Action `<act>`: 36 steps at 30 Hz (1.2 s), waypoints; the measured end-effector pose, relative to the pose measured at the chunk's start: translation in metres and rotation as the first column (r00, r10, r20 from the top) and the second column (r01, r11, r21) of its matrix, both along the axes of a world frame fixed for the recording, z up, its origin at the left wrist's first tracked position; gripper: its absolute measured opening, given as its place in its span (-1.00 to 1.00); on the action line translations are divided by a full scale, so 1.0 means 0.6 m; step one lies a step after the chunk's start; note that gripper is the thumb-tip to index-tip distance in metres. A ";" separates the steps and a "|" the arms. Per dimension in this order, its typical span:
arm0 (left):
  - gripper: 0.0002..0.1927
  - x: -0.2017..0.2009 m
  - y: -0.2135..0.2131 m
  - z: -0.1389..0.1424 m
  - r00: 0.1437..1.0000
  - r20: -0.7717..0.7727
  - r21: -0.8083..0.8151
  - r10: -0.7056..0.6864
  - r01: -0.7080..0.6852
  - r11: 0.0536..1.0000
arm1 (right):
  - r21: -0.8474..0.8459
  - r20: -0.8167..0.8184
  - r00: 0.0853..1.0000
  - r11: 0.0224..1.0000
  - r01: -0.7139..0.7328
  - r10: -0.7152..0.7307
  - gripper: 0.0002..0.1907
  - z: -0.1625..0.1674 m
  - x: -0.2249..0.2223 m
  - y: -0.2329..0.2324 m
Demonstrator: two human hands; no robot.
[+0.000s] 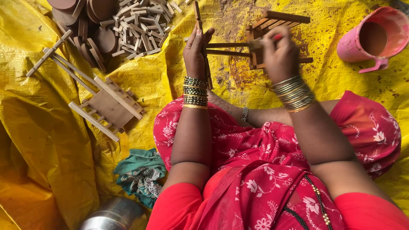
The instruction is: The person sits on a tarp on the floor and paints small wooden toy furniture pieces with a brush, dipping the brush into a pink cup of brown paint. They hold each toy piece steady with one hand while brushing its surfaces, then set finished pieces aside and pick up the next unpainted piece.
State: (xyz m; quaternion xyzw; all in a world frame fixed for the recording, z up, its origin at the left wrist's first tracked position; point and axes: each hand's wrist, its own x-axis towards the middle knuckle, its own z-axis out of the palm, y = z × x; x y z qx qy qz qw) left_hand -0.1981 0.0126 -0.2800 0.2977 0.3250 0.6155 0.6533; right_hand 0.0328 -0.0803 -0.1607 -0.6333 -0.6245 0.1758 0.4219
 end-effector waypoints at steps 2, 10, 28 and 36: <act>-0.50 -0.002 -0.002 -0.002 1.000 -0.003 -0.002 0.011 -0.011 1.000 | 0.061 -0.047 0.998 0.997 -0.048 0.051 -0.85 0.004 -0.043 -0.011; -0.49 -0.010 0.001 -0.018 0.996 -0.088 0.028 0.023 -0.020 0.999 | 0.226 -0.221 0.953 0.961 -0.158 0.209 -0.86 0.009 -0.066 -0.047; -0.60 -0.022 -0.003 -0.004 0.996 -0.020 -0.081 0.088 -0.090 0.993 | 0.299 -0.482 0.875 0.948 0.106 0.054 -0.86 -0.020 0.109 -0.015; -0.68 -0.017 -0.004 -0.003 0.987 -0.103 -0.093 0.123 -0.133 0.987 | 0.242 -0.776 0.617 0.965 0.098 0.131 -0.77 -0.113 0.164 0.037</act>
